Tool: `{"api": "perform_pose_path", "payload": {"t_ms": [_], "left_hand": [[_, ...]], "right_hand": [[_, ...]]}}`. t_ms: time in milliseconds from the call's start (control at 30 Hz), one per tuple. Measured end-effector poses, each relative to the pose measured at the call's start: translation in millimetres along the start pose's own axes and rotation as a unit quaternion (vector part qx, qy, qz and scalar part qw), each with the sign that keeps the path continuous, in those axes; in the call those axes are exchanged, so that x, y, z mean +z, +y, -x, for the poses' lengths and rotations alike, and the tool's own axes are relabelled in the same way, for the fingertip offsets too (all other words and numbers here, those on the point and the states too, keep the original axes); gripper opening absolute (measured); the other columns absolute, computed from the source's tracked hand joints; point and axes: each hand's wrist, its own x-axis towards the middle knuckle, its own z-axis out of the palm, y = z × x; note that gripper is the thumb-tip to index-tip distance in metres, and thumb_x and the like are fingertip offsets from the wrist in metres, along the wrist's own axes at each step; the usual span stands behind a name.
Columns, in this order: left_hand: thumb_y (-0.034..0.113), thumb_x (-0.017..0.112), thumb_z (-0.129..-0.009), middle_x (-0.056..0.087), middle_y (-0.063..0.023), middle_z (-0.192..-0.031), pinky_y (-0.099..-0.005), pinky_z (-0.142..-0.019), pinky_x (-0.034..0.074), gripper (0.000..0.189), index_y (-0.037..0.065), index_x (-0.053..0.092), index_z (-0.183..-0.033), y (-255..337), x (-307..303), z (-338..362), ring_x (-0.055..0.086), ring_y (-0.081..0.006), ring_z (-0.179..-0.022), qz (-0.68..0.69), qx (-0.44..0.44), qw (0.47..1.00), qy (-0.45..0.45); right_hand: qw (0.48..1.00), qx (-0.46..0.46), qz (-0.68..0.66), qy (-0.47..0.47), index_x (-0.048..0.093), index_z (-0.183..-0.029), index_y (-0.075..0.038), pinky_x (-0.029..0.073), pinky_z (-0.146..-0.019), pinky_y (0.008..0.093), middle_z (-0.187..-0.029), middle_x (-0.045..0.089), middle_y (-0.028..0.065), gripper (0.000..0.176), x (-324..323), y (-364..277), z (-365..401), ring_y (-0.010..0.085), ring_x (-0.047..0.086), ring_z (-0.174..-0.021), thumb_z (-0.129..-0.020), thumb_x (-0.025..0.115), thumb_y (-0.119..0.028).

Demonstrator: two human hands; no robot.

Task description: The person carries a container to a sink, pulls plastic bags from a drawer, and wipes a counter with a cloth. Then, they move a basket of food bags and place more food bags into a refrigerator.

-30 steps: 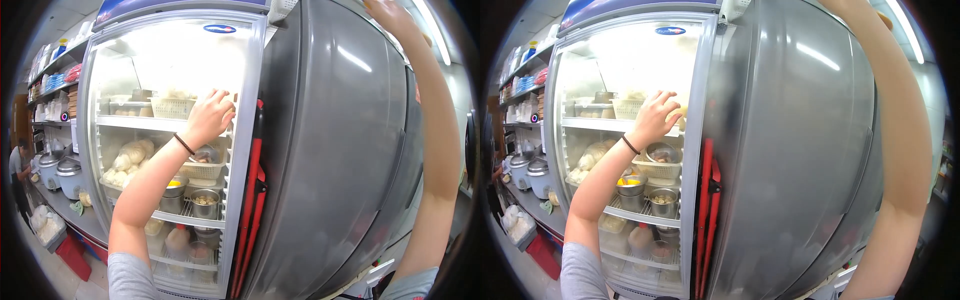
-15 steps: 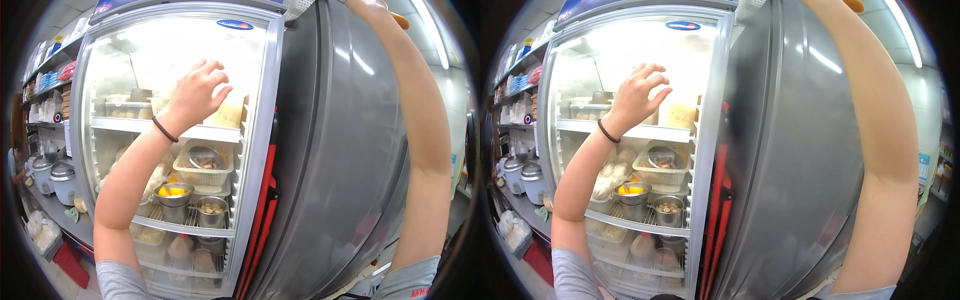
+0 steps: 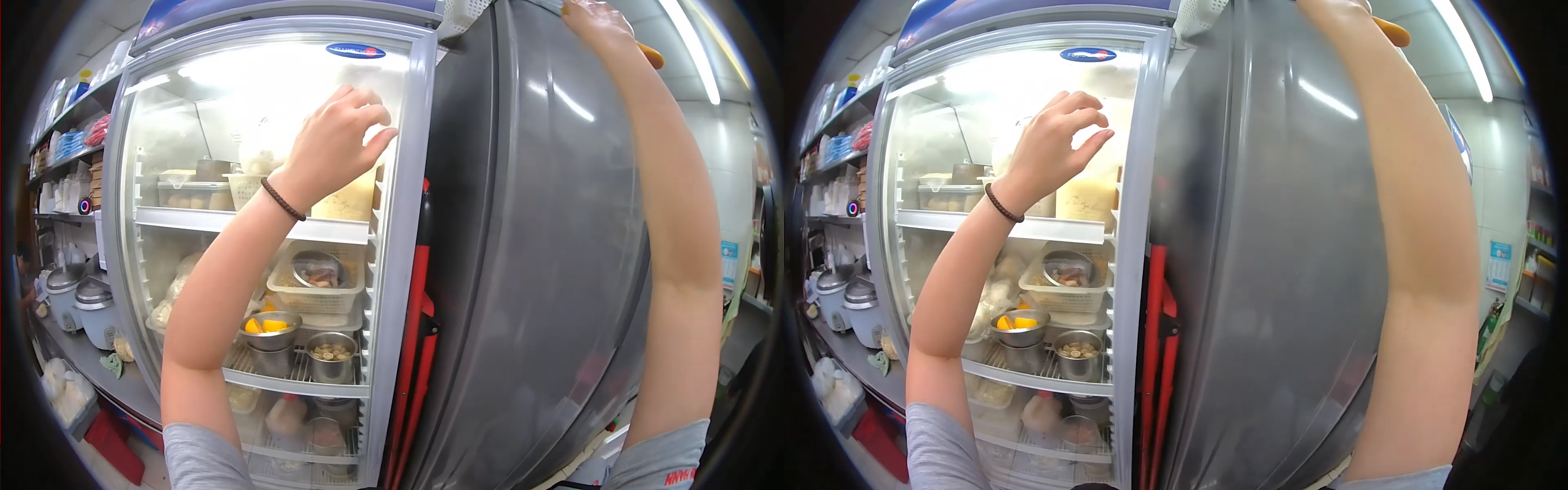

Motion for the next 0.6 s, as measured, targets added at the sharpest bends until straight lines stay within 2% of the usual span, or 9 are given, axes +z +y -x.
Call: {"api": "perform_pose_path", "payload": {"t_ms": [133, 200, 300, 400, 533, 600], "left_hand": [[0.016, 0.062, -0.076, 0.058, -0.0058, -0.087, -0.0323, -0.072, 0.044, 0.012, 0.004, 0.061, -0.075, 2.8, 0.7, -7.7, 0.052, -0.0218, -0.082, -0.009, 0.013, 1.000, 0.013], [0.016, 0.062, -0.076, 0.058, -0.0058, -0.087, -0.0323, -0.072, 0.044, 0.012, 0.004, 0.061, -0.074, 2.7, 0.0, -8.6, 0.052, -0.0220, -0.082, -0.002, 0.008, 1.000, 0.012], [0.016, 0.062, -0.076, 0.058, -0.0059, -0.086, -0.0324, -0.073, 0.044, 0.012, 0.004, 0.061, -0.074, 2.3, 1.0, -8.4, 0.052, -0.0223, -0.082, 0.001, -0.004, 1.000, -0.001], [0.016, 0.062, -0.076, 0.058, -0.0060, -0.084, -0.0326, -0.073, 0.043, 0.013, 0.004, 0.061, -0.074, 3.3, 6.6, -11.4, 0.052, -0.0225, -0.082, -0.001, -0.018, 1.000, -0.021], [0.017, 0.062, -0.076, 0.057, -0.0066, -0.082, -0.0333, -0.075, 0.043, 0.013, 0.004, 0.060, -0.075, 4.0, 21.4, -26.0, 0.052, -0.0234, -0.081, -0.001, -0.010, 1.000, -0.019], [0.017, 0.062, -0.076, 0.057, -0.0071, -0.082, -0.0337, -0.075, 0.043, 0.014, 0.004, 0.060, -0.075, 7.2, 27.5, -38.1, 0.052, -0.0239, -0.081, -0.007, -0.007, 1.000, -0.015]], "right_hand": [[0.999, -0.006, -0.027, -0.030, 0.059, -0.103, -0.009, 0.044, -0.085, 0.0367, -0.100, 0.061, 0.0150, 0.030, 16.5, 28.5, -7.1, 0.0266, 0.057, -0.098, -0.083, 0.043, -0.025], [0.997, -0.064, 0.031, 0.026, 0.044, -0.114, -0.014, 0.046, -0.069, 0.0437, -0.088, 0.060, 0.0133, 0.030, 54.7, 59.0, -30.8, 0.0324, 0.058, -0.081, -0.089, 0.039, -0.029], [0.997, -0.018, -0.028, 0.064, 0.045, -0.116, -0.015, 0.047, -0.072, 0.0424, -0.090, 0.061, 0.0146, 0.033, 63.2, 75.9, -8.5, 0.0319, 0.059, -0.084, -0.087, 0.039, -0.030], [0.997, 0.016, -0.055, 0.042, 0.046, -0.119, -0.018, 0.046, -0.076, 0.0418, -0.094, 0.060, 0.0172, 0.036, 78.2, 97.5, 3.9, 0.0328, 0.058, -0.089, -0.086, 0.040, -0.032], [0.987, 0.017, -0.138, 0.083, 0.049, -0.114, -0.015, 0.043, -0.080, 0.0435, -0.094, 0.061, 0.0158, 0.035, 115.6, 114.8, 23.0, 0.0324, 0.057, -0.092, -0.085, 0.041, -0.033], [0.983, 0.031, -0.160, 0.083, 0.047, -0.119, -0.017, 0.042, -0.082, 0.0432, -0.100, 0.060, 0.0162, 0.038, 134.9, 123.4, 24.9, 0.0327, 0.056, -0.094, -0.085, 0.040, -0.033]]}}
